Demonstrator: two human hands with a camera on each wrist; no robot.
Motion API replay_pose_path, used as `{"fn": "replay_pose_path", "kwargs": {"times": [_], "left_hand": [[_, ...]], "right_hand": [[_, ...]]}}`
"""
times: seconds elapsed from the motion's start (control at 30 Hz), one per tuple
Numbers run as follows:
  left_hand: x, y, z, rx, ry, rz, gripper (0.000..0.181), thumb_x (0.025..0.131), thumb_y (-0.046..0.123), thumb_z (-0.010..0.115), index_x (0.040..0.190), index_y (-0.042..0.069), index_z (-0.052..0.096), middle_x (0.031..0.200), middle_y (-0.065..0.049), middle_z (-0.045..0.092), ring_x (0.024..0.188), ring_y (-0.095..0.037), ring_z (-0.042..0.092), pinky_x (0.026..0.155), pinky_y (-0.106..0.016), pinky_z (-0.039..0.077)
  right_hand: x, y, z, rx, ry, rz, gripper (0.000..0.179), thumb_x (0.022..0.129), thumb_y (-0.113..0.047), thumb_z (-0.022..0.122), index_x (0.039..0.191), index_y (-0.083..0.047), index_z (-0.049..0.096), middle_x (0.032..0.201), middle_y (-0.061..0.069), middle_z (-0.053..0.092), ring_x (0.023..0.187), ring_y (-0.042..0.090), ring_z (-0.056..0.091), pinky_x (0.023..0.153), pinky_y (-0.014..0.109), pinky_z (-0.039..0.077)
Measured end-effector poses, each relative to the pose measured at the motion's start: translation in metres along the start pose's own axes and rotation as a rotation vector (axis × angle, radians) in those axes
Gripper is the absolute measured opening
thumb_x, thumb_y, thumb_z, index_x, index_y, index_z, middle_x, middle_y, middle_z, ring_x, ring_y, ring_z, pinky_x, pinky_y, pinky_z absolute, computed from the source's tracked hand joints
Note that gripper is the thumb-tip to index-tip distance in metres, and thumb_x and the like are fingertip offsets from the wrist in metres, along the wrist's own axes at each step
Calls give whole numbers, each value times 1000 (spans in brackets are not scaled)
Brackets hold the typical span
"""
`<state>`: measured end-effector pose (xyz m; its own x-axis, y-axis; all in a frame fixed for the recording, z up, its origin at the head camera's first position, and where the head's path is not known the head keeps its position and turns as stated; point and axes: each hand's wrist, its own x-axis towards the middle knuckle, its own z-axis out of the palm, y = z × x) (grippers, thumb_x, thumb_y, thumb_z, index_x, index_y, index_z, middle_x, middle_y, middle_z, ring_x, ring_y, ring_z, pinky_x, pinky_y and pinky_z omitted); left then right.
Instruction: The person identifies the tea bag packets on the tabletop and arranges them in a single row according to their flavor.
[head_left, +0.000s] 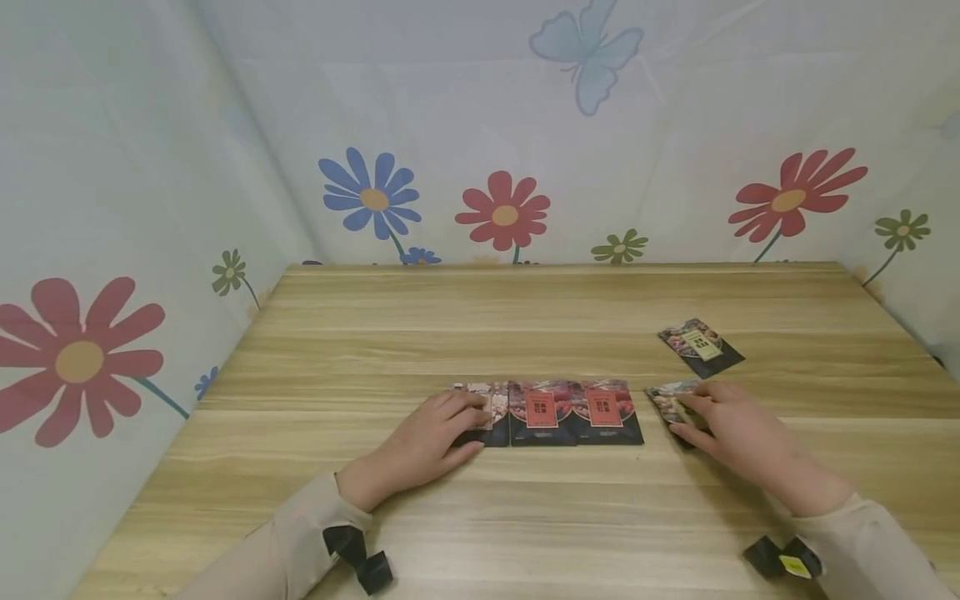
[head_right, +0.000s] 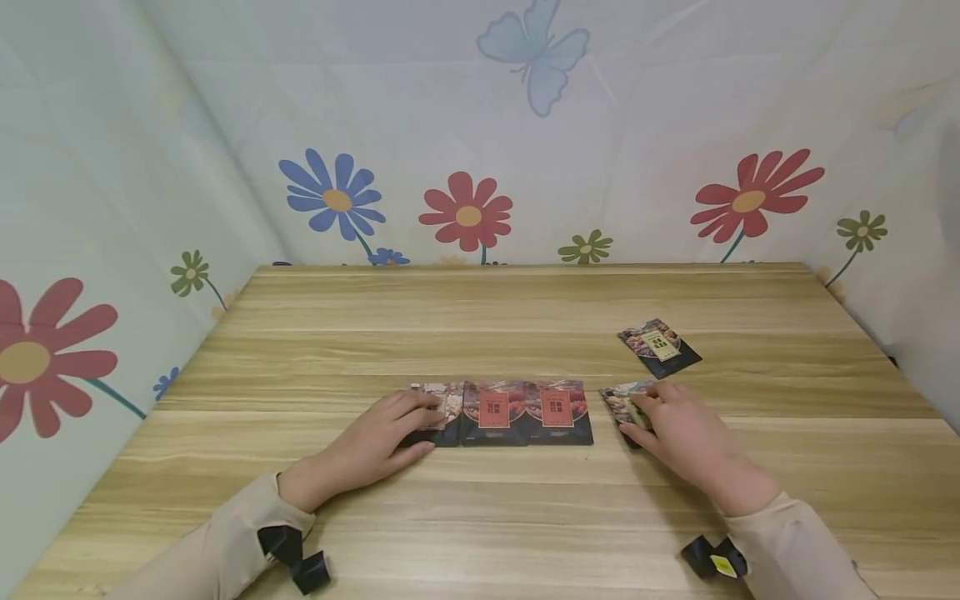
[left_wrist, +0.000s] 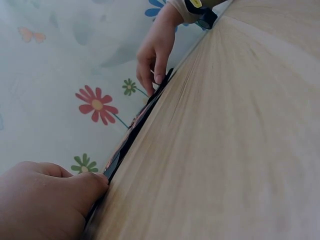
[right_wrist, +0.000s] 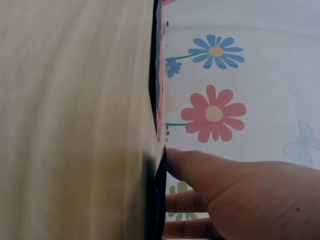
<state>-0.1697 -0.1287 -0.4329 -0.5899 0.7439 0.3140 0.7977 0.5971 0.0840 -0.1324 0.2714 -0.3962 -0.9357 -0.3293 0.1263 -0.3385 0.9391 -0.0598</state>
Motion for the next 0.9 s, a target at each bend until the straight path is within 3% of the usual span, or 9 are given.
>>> {"fn": "replay_pose_path", "kwargs": {"times": [0.3, 0.9], "left_hand": [[0, 0, -1, 0, -5, -4, 33, 93, 34, 61, 119, 15, 63, 130, -6, 57, 123, -26, 53, 109, -42, 43], [0, 0, -1, 10, -2, 0, 32, 93, 34, 61, 119, 15, 63, 129, -6, 58, 123, -26, 53, 108, -42, 43]], "right_hand": [[2, -7, 2, 10, 3, 42, 48, 88, -34, 67, 117, 4, 65, 110, 23, 62, 105, 40, 58, 93, 57, 48], [6, -16, 5, -5, 63, 36, 46, 87, -34, 68, 111, 5, 66, 104, 20, 63, 97, 36, 60, 90, 53, 50]]}}
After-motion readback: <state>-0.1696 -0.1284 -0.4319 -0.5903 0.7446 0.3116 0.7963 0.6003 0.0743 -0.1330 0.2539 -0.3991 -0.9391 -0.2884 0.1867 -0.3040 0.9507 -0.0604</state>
